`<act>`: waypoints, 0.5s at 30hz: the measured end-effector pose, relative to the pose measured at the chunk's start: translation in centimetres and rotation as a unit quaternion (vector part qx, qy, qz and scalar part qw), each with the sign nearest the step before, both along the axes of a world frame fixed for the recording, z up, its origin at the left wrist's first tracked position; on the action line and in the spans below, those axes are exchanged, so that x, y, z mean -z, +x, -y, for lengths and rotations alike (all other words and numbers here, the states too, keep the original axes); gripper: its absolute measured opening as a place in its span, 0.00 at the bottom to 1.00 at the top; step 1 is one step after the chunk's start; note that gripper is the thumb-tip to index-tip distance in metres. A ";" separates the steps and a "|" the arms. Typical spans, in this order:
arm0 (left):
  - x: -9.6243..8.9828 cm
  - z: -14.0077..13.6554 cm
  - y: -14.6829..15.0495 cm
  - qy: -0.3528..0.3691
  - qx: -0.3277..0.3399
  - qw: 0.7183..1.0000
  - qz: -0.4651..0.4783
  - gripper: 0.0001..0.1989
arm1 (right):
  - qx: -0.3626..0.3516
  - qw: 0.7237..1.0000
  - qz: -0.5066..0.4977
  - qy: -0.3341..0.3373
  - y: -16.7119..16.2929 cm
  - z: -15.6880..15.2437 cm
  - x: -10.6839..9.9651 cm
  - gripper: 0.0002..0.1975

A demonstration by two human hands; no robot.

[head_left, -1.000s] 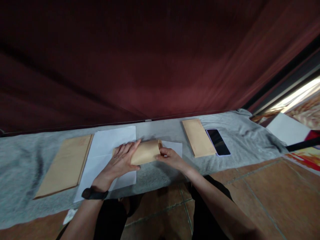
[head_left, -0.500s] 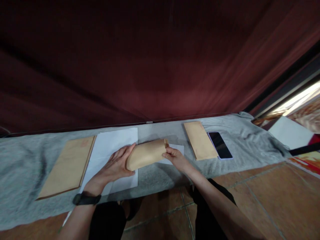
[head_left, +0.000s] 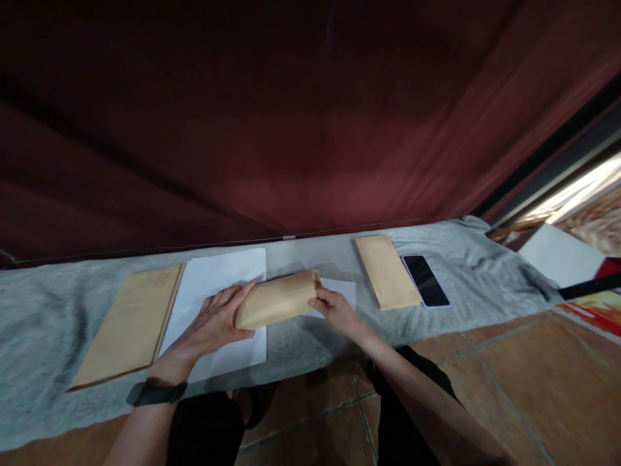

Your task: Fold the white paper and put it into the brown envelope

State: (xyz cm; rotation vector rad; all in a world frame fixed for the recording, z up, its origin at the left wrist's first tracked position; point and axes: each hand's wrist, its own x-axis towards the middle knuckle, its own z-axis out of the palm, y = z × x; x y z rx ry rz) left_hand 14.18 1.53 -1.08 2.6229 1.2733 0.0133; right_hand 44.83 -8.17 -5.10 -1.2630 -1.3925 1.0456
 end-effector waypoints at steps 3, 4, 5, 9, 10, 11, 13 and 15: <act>0.0 0.7 1.4 0.002 0.010 1.000 -0.001 0.57 | 0.003 1.000 0.000 -0.006 -0.4 0.0 -0.1 0.08; 0.0 1.0 2.1 0.010 0.021 1.000 0.005 0.58 | 0.000 1.000 0.000 -0.009 -0.5 0.0 -0.2 0.08; -0.1 1.3 2.9 0.020 0.038 0.999 0.012 0.58 | -0.005 1.000 0.001 -0.012 -0.7 0.1 -0.2 0.08; -0.5 2.0 5.9 0.056 0.104 0.992 0.034 0.57 | -0.020 1.000 0.013 -0.015 -1.3 0.2 -0.5 0.10; -0.7 2.0 6.4 0.061 0.108 0.992 0.035 0.57 | -0.019 1.000 0.017 -0.014 -1.3 0.3 -0.7 0.11; -0.9 2.0 6.6 0.068 0.107 0.991 0.035 0.57 | -0.017 1.000 0.020 -0.013 -1.3 0.3 -0.8 0.12; -1.3 1.8 6.6 0.087 0.099 0.991 0.031 0.56 | -0.014 1.000 0.019 -0.009 -0.9 0.3 -1.1 0.14; -1.7 1.7 6.2 0.109 0.094 0.989 0.029 0.53 | -0.007 1.000 0.009 -0.004 -0.1 0.3 -1.3 0.15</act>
